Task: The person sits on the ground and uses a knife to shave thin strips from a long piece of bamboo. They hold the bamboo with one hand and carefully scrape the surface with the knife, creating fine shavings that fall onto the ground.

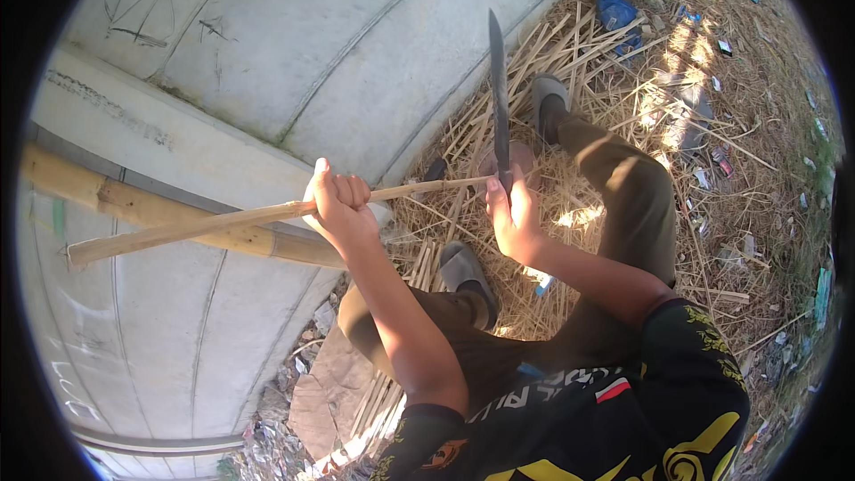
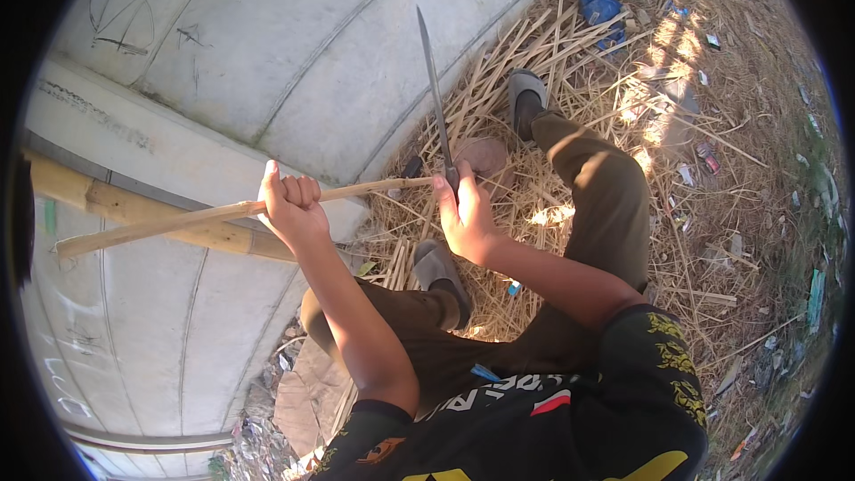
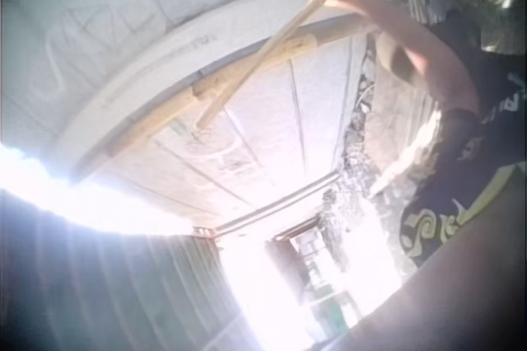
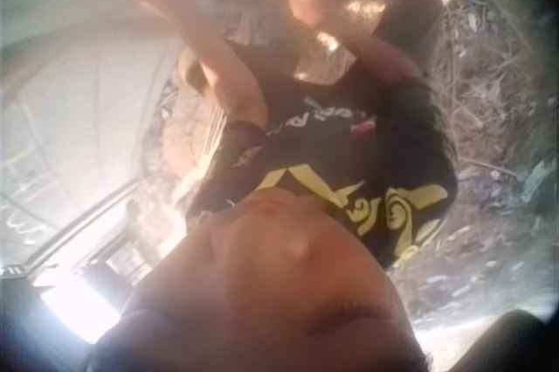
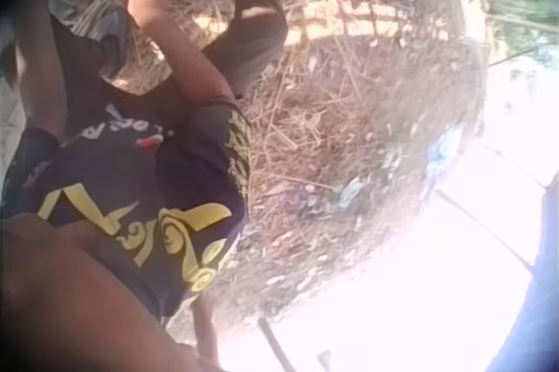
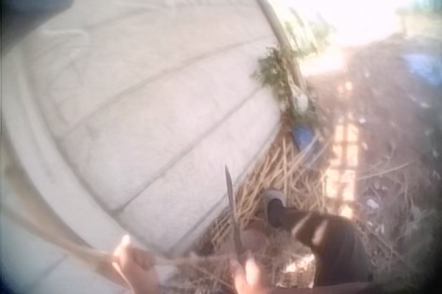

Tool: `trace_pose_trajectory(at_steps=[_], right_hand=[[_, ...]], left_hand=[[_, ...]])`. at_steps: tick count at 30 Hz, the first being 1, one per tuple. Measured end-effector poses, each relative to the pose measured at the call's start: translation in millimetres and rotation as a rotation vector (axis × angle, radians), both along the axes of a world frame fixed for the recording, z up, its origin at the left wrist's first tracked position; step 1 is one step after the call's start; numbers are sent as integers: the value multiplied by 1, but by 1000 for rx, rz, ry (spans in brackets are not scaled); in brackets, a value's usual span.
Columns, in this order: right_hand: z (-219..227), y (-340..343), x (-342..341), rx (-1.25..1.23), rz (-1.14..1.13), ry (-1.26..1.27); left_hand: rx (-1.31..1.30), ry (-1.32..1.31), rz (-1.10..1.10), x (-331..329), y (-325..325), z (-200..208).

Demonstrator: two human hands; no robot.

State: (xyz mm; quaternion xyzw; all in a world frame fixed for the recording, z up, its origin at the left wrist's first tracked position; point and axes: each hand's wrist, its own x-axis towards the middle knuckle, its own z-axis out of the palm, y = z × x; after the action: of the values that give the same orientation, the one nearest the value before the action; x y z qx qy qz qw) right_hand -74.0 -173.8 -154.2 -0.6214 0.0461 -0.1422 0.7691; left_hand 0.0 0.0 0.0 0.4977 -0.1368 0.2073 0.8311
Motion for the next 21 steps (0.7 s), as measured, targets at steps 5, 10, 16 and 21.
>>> trace_pose_trajectory(at_steps=[5,10,16,21], right_hand=[[-38,46,18,-376,198,210],[57,-4,-1,-225,152,9],[-18,15,5,-317,21,-110],[17,-1,18,-522,362,276]], left_hand=[[135,-23,23,1,26,8],[75,-4,13,-10,29,-8],[46,8,28,-9,-1,3],[69,16,-2,-13,13,-1]])
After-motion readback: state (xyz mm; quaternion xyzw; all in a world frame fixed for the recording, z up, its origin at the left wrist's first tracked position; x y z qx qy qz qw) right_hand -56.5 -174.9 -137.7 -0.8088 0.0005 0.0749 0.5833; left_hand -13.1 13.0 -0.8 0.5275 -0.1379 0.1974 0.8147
